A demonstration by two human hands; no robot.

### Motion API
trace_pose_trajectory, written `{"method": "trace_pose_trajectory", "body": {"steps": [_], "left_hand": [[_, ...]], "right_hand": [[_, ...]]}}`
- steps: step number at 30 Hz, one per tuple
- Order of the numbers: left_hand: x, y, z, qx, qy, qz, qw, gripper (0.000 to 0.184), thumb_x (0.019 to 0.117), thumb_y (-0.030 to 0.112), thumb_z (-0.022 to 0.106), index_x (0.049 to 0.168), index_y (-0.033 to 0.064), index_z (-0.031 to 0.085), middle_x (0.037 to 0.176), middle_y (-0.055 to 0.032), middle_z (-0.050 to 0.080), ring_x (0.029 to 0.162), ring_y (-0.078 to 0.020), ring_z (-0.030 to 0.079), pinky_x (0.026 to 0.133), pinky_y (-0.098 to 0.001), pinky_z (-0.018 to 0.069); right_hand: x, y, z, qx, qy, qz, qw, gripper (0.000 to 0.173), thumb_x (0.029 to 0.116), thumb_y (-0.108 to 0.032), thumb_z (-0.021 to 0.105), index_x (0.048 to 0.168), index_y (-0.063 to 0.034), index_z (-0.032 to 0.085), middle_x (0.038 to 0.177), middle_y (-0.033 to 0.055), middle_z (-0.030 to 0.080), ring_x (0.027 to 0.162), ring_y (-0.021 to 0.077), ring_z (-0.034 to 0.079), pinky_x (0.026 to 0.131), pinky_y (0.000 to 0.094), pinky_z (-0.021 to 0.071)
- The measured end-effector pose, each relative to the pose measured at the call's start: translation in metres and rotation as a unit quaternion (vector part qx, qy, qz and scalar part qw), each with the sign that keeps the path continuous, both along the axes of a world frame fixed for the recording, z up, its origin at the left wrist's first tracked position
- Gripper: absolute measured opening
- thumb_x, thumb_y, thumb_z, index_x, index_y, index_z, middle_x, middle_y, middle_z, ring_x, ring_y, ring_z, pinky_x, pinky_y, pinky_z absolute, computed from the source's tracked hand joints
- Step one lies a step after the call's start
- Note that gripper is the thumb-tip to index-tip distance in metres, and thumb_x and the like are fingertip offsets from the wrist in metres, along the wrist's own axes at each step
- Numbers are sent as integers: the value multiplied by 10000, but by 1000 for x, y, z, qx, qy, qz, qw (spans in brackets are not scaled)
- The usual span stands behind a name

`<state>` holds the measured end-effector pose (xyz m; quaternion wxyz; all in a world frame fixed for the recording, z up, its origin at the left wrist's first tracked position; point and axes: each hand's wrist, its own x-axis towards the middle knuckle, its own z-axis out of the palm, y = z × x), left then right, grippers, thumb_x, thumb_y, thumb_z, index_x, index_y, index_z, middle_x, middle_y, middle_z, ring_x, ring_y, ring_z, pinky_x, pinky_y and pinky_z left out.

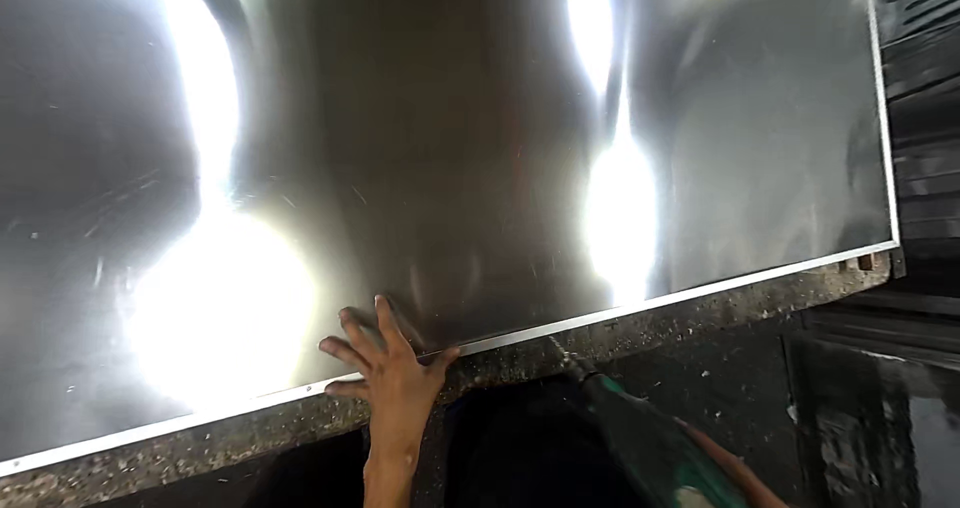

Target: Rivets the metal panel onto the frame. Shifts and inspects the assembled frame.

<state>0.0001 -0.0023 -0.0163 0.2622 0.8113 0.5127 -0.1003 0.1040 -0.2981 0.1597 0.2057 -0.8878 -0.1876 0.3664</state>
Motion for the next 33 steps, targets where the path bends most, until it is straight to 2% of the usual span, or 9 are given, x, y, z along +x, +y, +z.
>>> {"method": "trace_pose_trajectory", "body": {"steps": [3,5,13,19,22,24,26,30,33], "left_hand": [[-10,0,-19,32,-8,-22,999,1274,634,624,854,1633,125,242,1675,-320,8,1476,-659,3,956,-928,100],[-18,2,-37,47,-10,-21,999,1330,578,693,845,1639,179,228,1683,-294,-21,1487,-638,-41,957,-938,65],[-15,7,-36,23,15,-22,999,1339,594,679,856,1647,184,193,1682,-291,-37,1486,-637,-46,958,-940,78],[-15,5,-37,27,20,-19,999,1344,590,777,779,1647,190,194,1680,-301,-31,1484,-641,-45,977,-925,73],[-11,4,-37,56,1,-33,998,1197,708,801,646,1627,138,262,1662,-336,46,1491,-630,8,1012,-898,94],[1,4,-38,95,-44,-44,993,957,870,732,501,1594,123,355,1658,-311,148,1525,-561,54,1080,-858,44],[17,4,-48,134,-84,-75,985,803,956,629,430,1584,130,381,1660,-281,200,1546,-510,79,1120,-825,-7],[42,3,-69,141,-50,-111,982,710,1015,588,337,1637,253,270,1710,-167,142,1576,-423,35,1154,-774,-50],[48,0,-78,157,-26,-130,979,692,1018,569,311,1637,260,269,1705,-171,160,1573,-431,55,1165,-758,-38]], "right_hand": [[6,28,-11,-34,44,36,998,762,850,-314,770,1486,6,501,1059,211,753,872,334,753,761,540,603],[9,35,-17,-47,55,50,996,771,839,-301,762,1494,4,495,1023,204,760,827,329,755,715,535,604],[21,46,-20,-61,59,64,994,770,829,-293,751,1495,1,500,982,193,762,767,309,745,656,502,599],[23,52,-20,-82,60,75,992,793,813,-307,763,1500,-12,499,998,174,766,764,301,747,639,501,597],[20,57,-20,-103,42,97,989,786,875,-423,758,1510,-38,499,947,159,770,694,295,736,575,500,585],[14,60,-23,-115,11,125,985,764,886,-441,734,1501,-42,514,843,143,757,596,284,701,500,485,553],[11,63,-24,-124,-3,142,982,743,904,-437,719,1502,-46,516,776,124,740,546,271,672,471,468,530],[15,70,-22,-134,2,150,979,713,923,-448,698,1496,-57,531,761,111,733,535,259,659,465,449,518],[15,73,-23,-139,-6,161,977,679,939,-425,677,1497,-67,530,741,106,716,525,254,646,454,440,505]]}}
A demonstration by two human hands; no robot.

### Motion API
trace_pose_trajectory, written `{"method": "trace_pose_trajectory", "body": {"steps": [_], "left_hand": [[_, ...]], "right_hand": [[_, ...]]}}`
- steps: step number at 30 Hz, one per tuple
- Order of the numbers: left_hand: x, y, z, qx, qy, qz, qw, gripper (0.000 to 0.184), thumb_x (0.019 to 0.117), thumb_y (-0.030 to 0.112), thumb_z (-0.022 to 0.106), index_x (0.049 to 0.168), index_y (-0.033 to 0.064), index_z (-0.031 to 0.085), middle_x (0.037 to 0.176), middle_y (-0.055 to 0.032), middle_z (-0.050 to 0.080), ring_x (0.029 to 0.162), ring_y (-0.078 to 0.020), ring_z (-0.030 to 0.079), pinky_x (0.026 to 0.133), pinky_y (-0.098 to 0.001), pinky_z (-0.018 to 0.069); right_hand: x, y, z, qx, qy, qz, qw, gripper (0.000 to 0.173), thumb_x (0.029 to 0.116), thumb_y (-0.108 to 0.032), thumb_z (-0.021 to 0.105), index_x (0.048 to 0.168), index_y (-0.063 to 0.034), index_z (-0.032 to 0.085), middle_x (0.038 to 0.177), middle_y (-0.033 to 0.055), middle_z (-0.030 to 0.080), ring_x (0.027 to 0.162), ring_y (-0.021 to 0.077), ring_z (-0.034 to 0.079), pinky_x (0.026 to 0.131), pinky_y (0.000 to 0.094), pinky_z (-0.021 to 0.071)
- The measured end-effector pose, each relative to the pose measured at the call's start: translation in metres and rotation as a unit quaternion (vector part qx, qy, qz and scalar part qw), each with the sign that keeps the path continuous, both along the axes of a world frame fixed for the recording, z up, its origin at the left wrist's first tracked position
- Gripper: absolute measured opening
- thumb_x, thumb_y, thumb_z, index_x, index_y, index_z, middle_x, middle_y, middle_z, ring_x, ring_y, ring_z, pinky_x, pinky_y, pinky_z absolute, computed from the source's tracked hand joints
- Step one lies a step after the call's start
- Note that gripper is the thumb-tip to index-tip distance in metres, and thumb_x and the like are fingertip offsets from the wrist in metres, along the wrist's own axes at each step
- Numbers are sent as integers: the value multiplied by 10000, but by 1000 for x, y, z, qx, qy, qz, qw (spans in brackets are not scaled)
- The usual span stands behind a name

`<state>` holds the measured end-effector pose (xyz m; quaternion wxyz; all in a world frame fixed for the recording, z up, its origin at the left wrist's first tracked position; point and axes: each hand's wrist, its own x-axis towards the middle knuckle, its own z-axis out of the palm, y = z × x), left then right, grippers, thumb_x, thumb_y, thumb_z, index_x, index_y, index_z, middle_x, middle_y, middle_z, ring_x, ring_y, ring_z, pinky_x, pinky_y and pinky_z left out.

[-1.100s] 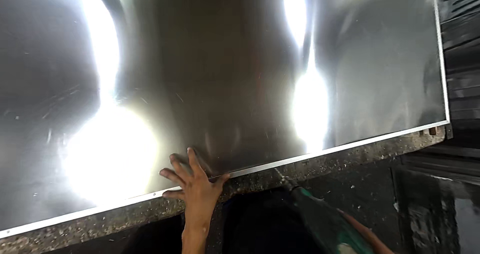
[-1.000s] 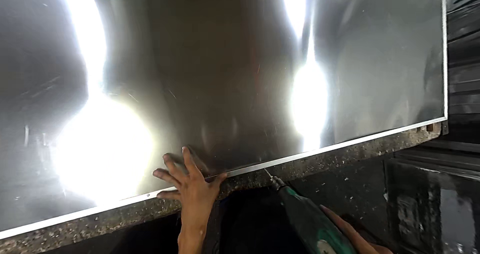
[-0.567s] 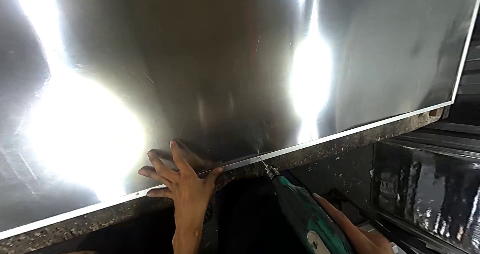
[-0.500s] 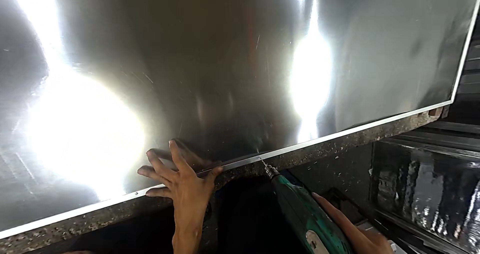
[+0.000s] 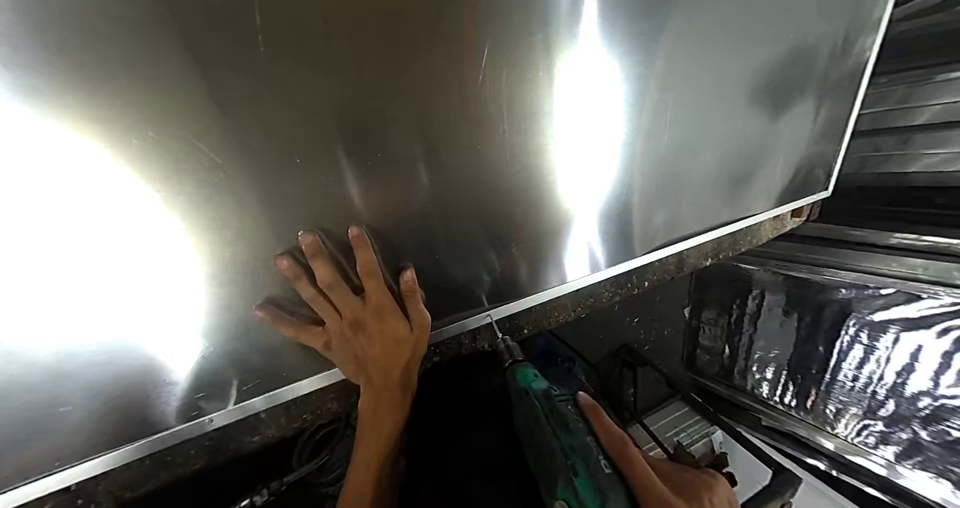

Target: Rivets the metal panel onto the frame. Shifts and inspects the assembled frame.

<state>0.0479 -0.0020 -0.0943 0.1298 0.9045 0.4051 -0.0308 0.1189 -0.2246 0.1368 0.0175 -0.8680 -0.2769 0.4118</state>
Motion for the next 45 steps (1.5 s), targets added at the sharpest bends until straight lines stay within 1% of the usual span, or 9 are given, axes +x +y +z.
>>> {"method": "trace_pose_trajectory", "body": {"steps": [9,14,18,23,31,33,35,40,45], "left_hand": [[1,-2,-2,0,19,1,1000,721,1022,557,308,1658,245,173,1713,-191,84,1571,-446,-2,1148,-777,-33],[0,-3,-3,2,18,-2,1000,717,1029,551,320,1658,237,176,1715,-185,84,1572,-445,-11,1150,-772,-36],[4,-2,-5,27,12,5,1000,702,1017,578,301,1641,261,244,1697,-192,173,1564,-453,64,1158,-759,-8],[4,-3,-6,28,6,13,1000,689,1021,589,290,1636,280,255,1700,-170,178,1572,-425,67,1166,-746,-12],[6,-4,-3,18,14,4,1000,718,1017,590,294,1643,244,236,1697,-189,170,1569,-433,73,1174,-735,-6],[5,-3,-1,14,9,-5,1000,715,1022,570,312,1641,218,250,1690,-204,182,1561,-451,97,1165,-749,25],[5,-4,-1,7,15,-7,1000,729,1019,589,306,1644,220,237,1692,-210,168,1558,-465,91,1161,-760,39],[6,-3,-2,15,24,-1,1000,749,1016,603,295,1640,192,246,1681,-228,184,1549,-482,110,1155,-761,54],[7,-2,-3,28,17,2,999,752,1010,615,299,1631,190,278,1668,-244,210,1546,-484,121,1161,-750,54]], "right_hand": [[9,12,4,-13,15,5,1000,674,933,-406,682,1491,-58,535,737,102,716,522,248,640,451,421,496],[10,12,4,-10,19,-10,1000,718,911,-439,706,1502,-73,526,768,98,728,535,242,647,456,422,499],[9,10,4,-7,14,-9,1000,682,907,-355,704,1509,-90,522,750,86,718,527,239,642,446,421,495],[9,5,3,4,16,-24,1000,659,911,-304,681,1515,-98,516,741,81,710,516,235,634,433,422,485],[8,-3,-1,22,4,-24,999,707,914,-423,645,1543,-143,482,726,53,684,504,228,609,416,425,456],[7,-2,0,16,6,-31,999,768,898,-522,683,1548,-168,477,735,48,691,518,225,616,431,432,472],[6,-3,0,15,1,-37,999,796,878,-540,708,1549,-180,477,730,42,690,524,223,619,436,431,477],[5,-5,-3,22,-5,-27,999,731,879,-363,688,1555,-193,468,687,29,656,504,227,609,422,427,469],[4,-7,-6,23,-14,-15,1000,712,897,-343,663,1563,-200,454,682,22,644,496,219,595,416,414,455]]}}
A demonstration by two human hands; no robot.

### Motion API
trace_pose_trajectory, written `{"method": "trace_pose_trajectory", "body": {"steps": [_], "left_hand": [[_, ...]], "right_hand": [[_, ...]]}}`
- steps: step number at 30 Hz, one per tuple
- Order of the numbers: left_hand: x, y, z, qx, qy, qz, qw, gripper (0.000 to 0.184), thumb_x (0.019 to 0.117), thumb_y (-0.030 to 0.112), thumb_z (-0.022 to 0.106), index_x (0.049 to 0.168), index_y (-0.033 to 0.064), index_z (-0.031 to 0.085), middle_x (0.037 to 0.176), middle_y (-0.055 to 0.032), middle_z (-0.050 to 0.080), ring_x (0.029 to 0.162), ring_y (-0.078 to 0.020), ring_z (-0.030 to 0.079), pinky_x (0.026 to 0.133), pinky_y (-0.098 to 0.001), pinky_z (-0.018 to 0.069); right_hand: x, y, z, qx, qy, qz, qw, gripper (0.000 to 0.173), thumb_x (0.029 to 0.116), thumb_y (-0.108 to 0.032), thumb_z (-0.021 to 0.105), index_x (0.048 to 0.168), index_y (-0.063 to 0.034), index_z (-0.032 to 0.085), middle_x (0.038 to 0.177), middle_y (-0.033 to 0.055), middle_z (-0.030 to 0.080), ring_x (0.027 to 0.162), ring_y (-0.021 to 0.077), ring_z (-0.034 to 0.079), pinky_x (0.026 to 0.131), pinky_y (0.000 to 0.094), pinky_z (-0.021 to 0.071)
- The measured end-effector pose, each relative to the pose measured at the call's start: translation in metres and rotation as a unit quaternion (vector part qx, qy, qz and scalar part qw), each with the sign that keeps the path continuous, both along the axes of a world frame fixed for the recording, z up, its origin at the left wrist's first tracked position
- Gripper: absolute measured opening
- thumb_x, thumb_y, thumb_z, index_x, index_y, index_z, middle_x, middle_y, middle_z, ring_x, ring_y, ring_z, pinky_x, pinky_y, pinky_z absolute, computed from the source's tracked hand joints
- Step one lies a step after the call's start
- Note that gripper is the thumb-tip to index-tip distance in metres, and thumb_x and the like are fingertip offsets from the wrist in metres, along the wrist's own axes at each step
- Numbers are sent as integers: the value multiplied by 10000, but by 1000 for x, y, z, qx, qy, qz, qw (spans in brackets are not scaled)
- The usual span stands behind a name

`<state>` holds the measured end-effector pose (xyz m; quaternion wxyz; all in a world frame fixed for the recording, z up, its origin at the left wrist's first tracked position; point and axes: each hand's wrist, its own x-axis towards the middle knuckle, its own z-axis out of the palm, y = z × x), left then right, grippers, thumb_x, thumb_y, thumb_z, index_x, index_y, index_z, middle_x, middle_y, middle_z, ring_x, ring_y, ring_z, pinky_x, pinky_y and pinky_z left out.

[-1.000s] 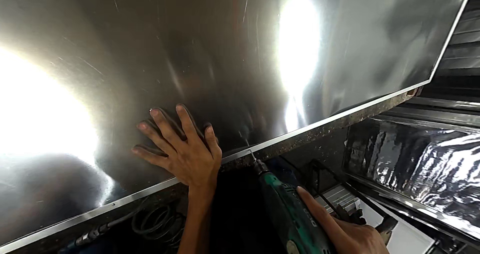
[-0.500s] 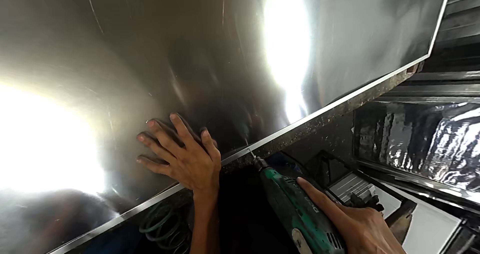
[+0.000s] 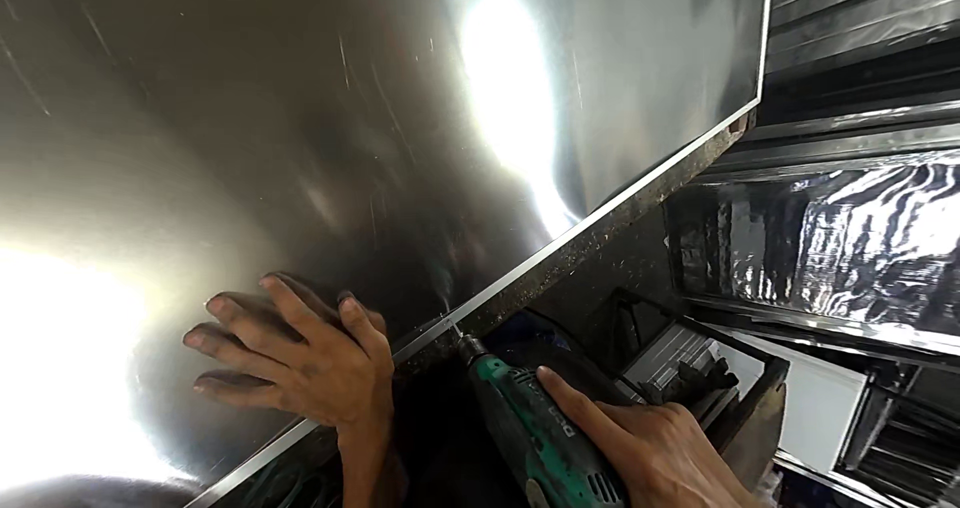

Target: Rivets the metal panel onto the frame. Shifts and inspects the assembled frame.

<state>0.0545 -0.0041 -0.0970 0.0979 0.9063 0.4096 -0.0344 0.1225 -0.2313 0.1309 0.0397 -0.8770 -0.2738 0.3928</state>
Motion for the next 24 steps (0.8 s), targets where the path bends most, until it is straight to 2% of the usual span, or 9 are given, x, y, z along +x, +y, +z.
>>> {"method": "trace_pose_trajectory", "body": {"steps": [4,9,20,23,24], "left_hand": [[0,-1,0,-4,2,2,1000,749,1012,600,312,1629,178,280,1669,-250,201,1545,-485,119,1163,-745,52],[-4,-1,-1,-6,10,-3,1000,728,1023,582,286,1643,203,241,1692,-214,158,1555,-470,83,1170,-736,40],[-2,-2,1,-6,18,-6,1000,716,1039,561,275,1652,197,205,1699,-208,135,1561,-454,79,1178,-721,29],[-4,-3,2,-7,15,-9,1000,702,1041,560,281,1646,208,227,1693,-211,156,1558,-454,95,1184,-712,41],[-3,-3,1,-3,14,-10,1000,698,1039,562,283,1643,214,238,1688,-215,170,1554,-459,108,1182,-713,53]], "right_hand": [[0,-3,-2,9,-12,5,1000,700,898,-353,640,1557,-199,460,677,11,636,486,205,588,403,400,447],[1,-3,-3,17,-18,9,1000,719,887,-417,623,1553,-196,467,670,9,630,474,201,573,393,397,431],[2,-2,-4,14,-19,16,1000,722,887,-429,610,1558,-205,462,661,3,618,468,199,558,392,392,413],[-2,0,-21,24,-46,15,999,764,807,-425,618,1524,-192,497,650,-5,607,451,197,552,378,398,418],[-1,1,-24,26,-48,11,998,774,803,-438,618,1525,-188,495,657,-2,614,455,200,557,380,402,422]]}}
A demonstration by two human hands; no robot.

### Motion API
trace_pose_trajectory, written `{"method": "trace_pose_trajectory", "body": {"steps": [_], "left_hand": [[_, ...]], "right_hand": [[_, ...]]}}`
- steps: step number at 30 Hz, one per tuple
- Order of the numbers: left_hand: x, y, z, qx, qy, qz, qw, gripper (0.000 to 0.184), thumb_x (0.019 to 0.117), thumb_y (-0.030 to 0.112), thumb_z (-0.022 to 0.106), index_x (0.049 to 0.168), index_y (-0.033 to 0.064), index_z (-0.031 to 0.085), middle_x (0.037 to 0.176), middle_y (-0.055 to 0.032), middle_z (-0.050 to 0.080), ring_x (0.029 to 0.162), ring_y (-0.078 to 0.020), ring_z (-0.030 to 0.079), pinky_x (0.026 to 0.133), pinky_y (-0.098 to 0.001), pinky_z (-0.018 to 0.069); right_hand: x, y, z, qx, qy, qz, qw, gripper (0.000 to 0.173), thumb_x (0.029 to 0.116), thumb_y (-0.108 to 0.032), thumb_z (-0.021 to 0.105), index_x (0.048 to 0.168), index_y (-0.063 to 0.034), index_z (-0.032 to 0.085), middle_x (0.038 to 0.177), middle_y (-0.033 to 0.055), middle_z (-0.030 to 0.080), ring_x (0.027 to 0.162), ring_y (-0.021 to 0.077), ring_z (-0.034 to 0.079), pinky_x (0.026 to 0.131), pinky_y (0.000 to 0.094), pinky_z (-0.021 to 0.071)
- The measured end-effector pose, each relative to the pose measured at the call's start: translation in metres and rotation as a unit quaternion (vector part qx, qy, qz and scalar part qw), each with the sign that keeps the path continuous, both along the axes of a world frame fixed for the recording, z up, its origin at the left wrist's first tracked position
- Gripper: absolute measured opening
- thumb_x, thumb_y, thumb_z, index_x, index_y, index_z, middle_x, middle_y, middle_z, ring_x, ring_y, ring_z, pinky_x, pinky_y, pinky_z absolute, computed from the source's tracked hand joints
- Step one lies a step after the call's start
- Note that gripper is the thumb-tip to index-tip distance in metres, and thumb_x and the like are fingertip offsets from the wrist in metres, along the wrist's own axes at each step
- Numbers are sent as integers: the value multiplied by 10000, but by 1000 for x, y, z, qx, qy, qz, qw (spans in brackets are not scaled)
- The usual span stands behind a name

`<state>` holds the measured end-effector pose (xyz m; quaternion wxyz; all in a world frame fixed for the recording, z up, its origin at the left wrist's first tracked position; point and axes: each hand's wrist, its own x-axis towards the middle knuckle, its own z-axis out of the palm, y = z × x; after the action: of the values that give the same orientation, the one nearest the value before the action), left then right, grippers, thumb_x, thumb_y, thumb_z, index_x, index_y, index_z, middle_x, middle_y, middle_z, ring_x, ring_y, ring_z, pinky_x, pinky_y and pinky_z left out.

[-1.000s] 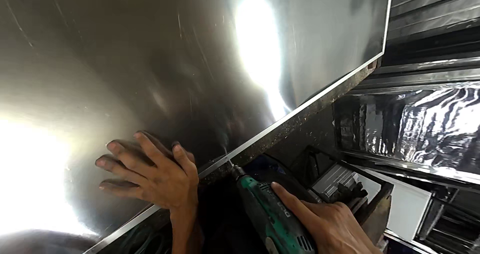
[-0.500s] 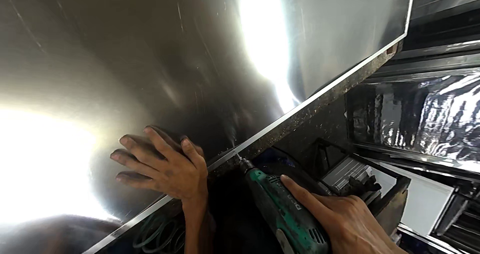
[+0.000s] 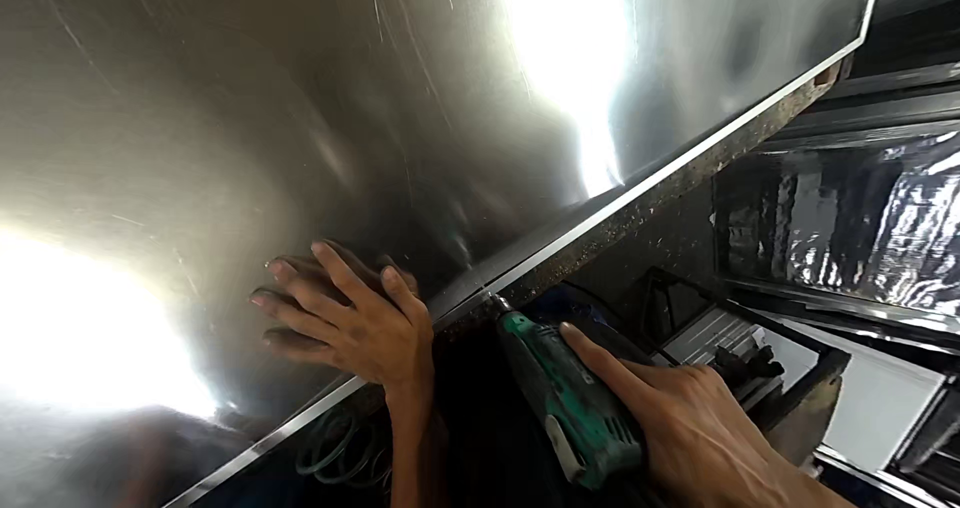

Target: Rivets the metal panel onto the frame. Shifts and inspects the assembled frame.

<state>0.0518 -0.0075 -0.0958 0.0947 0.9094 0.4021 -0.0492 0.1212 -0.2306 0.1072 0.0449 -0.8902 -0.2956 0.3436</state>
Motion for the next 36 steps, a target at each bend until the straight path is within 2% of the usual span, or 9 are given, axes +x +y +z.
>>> {"method": "trace_pose_trajectory", "body": {"steps": [13,17,20,23,26,28,32,34,36], "left_hand": [[-2,-1,-3,1,10,4,1000,706,1046,581,282,1658,250,162,1708,-182,118,1568,-433,52,1183,-712,23],[1,-1,-3,25,-3,12,1000,691,1031,589,277,1635,256,254,1686,-193,202,1557,-428,131,1192,-685,47],[0,-1,-2,9,-2,10,1000,690,1043,574,289,1647,251,210,1703,-180,142,1566,-424,84,1196,-688,31],[1,-1,-2,21,-10,11,1000,681,1038,581,288,1632,249,268,1687,-184,209,1560,-421,131,1197,-679,50],[0,-1,1,13,-6,15,1000,669,1041,586,265,1634,277,253,1701,-143,185,1571,-394,103,1202,-670,35],[2,0,-3,25,-20,15,999,672,1034,597,243,1623,278,286,1693,-136,219,1566,-390,130,1199,-669,48],[3,-8,7,2,-41,23,999,657,1039,586,277,1617,275,307,1691,-131,226,1566,-386,130,1188,-695,68],[9,-32,27,-46,-49,-1,998,683,1028,561,363,1610,205,323,1685,-201,198,1550,-465,120,1152,-769,97],[20,-76,49,-91,-43,-42,994,701,991,548,469,1601,219,358,1681,-239,178,1534,-527,113,1117,-825,122]], "right_hand": [[5,4,-6,4,-7,10,1000,678,879,-406,539,1513,-169,516,631,-3,590,435,185,529,365,376,384],[3,9,-13,-8,-11,1,1000,692,840,-435,560,1482,-177,544,621,-12,588,447,192,547,376,390,405],[4,10,-16,0,-12,-8,1000,756,797,-494,591,1479,-170,547,621,-17,590,454,189,551,385,393,410],[9,7,5,1,50,-42,998,834,766,-467,690,1514,-143,514,705,22,672,501,208,604,407,419,454],[15,1,34,-4,119,-94,988,754,876,-417,703,1537,-124,490,853,103,749,589,249,673,474,453,512],[19,-12,52,3,154,-139,978,716,932,-464,703,1513,-92,514,948,155,768,705,261,727,584,467,577],[17,-66,66,40,148,-212,965,794,861,-397,762,1494,0,493,1148,195,737,957,246,743,834,440,608],[12,-95,59,43,91,-238,966,832,789,-349,776,1488,2,495,1191,181,723,993,234,731,878,426,592],[16,-116,52,46,67,-258,963,819,764,-277,787,1469,30,506,1204,211,713,1007,271,732,892,453,588]]}}
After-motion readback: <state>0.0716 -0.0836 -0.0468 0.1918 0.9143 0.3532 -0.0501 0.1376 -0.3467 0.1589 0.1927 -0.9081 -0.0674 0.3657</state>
